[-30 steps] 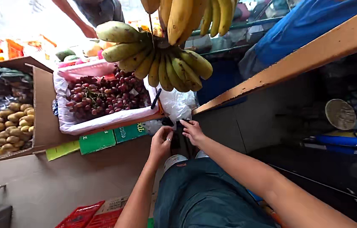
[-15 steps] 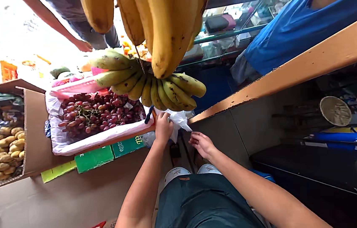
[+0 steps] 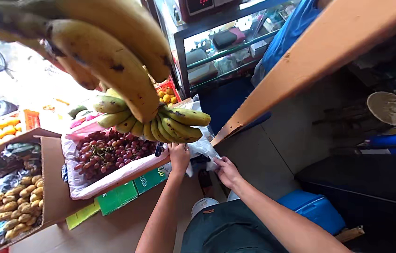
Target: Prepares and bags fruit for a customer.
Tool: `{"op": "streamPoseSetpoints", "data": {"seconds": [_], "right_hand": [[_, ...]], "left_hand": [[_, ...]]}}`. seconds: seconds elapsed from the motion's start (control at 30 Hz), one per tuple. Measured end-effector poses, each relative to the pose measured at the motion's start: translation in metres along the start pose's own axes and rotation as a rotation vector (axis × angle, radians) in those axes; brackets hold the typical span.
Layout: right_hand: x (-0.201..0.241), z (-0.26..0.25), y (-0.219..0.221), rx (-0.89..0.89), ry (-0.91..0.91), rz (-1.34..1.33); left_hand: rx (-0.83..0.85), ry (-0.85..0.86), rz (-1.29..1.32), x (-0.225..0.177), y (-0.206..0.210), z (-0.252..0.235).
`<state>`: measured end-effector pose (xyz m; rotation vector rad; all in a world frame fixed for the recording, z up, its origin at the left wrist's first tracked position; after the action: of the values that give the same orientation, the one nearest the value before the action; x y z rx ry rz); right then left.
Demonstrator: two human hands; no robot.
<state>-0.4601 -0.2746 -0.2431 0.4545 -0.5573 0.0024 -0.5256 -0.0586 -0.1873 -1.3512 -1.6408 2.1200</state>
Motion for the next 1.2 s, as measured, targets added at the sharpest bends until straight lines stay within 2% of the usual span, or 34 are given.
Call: {"op": "streamPoseSetpoints", "data": {"seconds": [0.1, 0.17, 0.2, 0.23, 0.3, 0.37, 0.43, 0.5, 0.63, 0.7, 0.8, 0.9, 1.03, 1.13, 1.2], "right_hand": [[0.013, 0.018, -0.024, 0.044, 0.071, -0.241], [0.020, 0.026, -0.030, 0.040, 0.134, -0.458], [0.015, 0.030, -0.031, 0.024, 0.171, -0.446], [0.003, 0.036, -0.028, 0.042, 0.204, -0.343], [-0.025, 0.044, -0.009, 0.112, 0.217, -0.056], [-0.029, 0.032, 0.009, 0.079, 0.097, 0.190], [-0.021, 0.021, 0.006, 0.018, 0.032, 0.219], [-0.012, 0.017, -0.008, 0.005, 0.046, 0.135], [-0.011, 0.023, -0.028, 0.169, 0.228, -0.015], [-0.009, 0.030, -0.027, 0.229, 0.270, -0.010], [-0.004, 0.036, -0.031, 0.198, 0.263, -0.023], [0.000, 0.043, -0.028, 0.284, 0.265, -0.031], [0.001, 0.038, -0.026, 0.133, 0.122, 0.213], [0.007, 0.048, -0.024, 0.154, 0.195, 0.069], [0.015, 0.052, -0.025, 0.217, 0.202, 0.124]], "left_hand": [[0.113, 0.045, 0.011, -0.006, 0.006, 0.009], [0.065, 0.090, -0.021, -0.010, 0.003, 0.021], [0.041, 0.108, -0.048, -0.015, 0.002, 0.030], [0.047, 0.131, -0.057, -0.019, 0.003, 0.040], [0.173, 0.200, -0.030, -0.028, 0.016, 0.060], [0.316, 0.237, 0.039, -0.033, 0.031, 0.071], [0.385, 0.188, 0.147, -0.033, 0.034, 0.073], [0.387, 0.130, 0.287, -0.031, 0.031, 0.069], [0.540, -0.052, 0.598, -0.046, 0.032, 0.071], [0.587, -0.065, 0.616, -0.053, 0.035, 0.075], [0.543, -0.052, 0.598, -0.053, 0.030, 0.082], [0.567, -0.094, 0.580, -0.053, 0.032, 0.090], [0.553, -0.192, 0.470, -0.055, 0.034, 0.099], [0.547, -0.215, 0.547, -0.046, 0.027, 0.104], [0.563, -0.255, 0.722, -0.044, 0.022, 0.107]]}}
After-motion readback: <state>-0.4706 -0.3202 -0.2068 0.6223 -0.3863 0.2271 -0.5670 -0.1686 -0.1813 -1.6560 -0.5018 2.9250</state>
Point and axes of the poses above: each hand's wrist, its own z-axis away from the middle knuckle, its own y-axis out of the palm, x = y × z, the point moved 6 cm from there along -z, towards the middle knuckle, and after that the axes turned 1 degree about z, right-handed, at the moved point
